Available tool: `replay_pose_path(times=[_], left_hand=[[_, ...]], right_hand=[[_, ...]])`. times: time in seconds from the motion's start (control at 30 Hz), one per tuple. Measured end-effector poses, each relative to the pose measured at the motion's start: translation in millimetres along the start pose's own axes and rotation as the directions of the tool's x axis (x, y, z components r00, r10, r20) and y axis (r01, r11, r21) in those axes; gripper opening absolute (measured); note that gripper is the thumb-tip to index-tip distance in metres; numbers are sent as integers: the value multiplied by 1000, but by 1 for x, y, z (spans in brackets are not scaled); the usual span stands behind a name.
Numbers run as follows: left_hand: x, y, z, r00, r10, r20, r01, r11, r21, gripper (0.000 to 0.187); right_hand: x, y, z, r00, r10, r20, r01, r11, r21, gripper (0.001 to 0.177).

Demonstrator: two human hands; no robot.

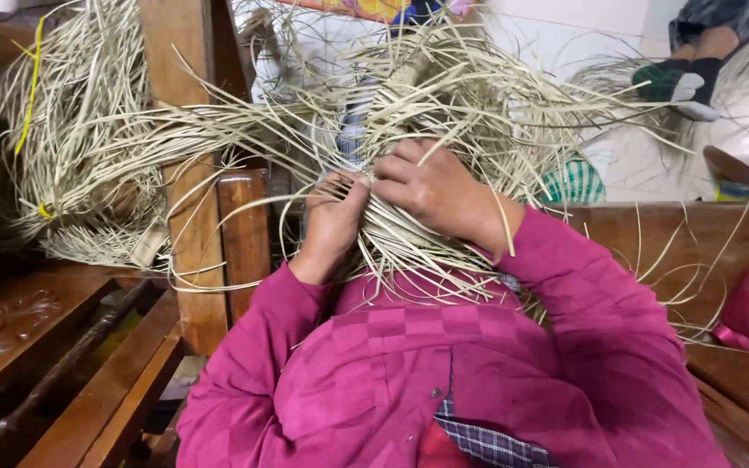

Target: A person is weaving dried grass or straw strands together to create a handcrafted item, likely a hat or basket, using a small weaving tool.

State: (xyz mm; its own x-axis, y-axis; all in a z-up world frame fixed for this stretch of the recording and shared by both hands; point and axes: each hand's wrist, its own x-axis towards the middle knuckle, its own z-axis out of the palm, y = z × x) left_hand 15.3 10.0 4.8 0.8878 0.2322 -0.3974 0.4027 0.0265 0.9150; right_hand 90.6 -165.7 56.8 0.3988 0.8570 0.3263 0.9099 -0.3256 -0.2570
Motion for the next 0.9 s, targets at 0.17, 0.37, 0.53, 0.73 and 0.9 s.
replay_pose_path(times=[0.17,0.37,0.53,0.73,0.9], left_hand=[[-9,-10,5,946,323,16,-312,901,300,10],[-1,-26,8,986,158,-50,-147,972,186,15],[3,-46,20,983,161,-84,-142,970,196,24],[14,-75,18,994,79,-69,-63,976,210,18],[4,-61,20,980,64,-186,-16,968,250,22]], right_hand=[[28,7,32,986,-18,-163,21,1000,13,19],[24,11,-12,994,47,-94,-35,992,121,12],[5,20,9,998,40,-48,-50,975,-216,11],[11,20,18,995,10,-103,-41,952,-305,12],[20,1,7,995,62,72,-40,962,-271,15]])
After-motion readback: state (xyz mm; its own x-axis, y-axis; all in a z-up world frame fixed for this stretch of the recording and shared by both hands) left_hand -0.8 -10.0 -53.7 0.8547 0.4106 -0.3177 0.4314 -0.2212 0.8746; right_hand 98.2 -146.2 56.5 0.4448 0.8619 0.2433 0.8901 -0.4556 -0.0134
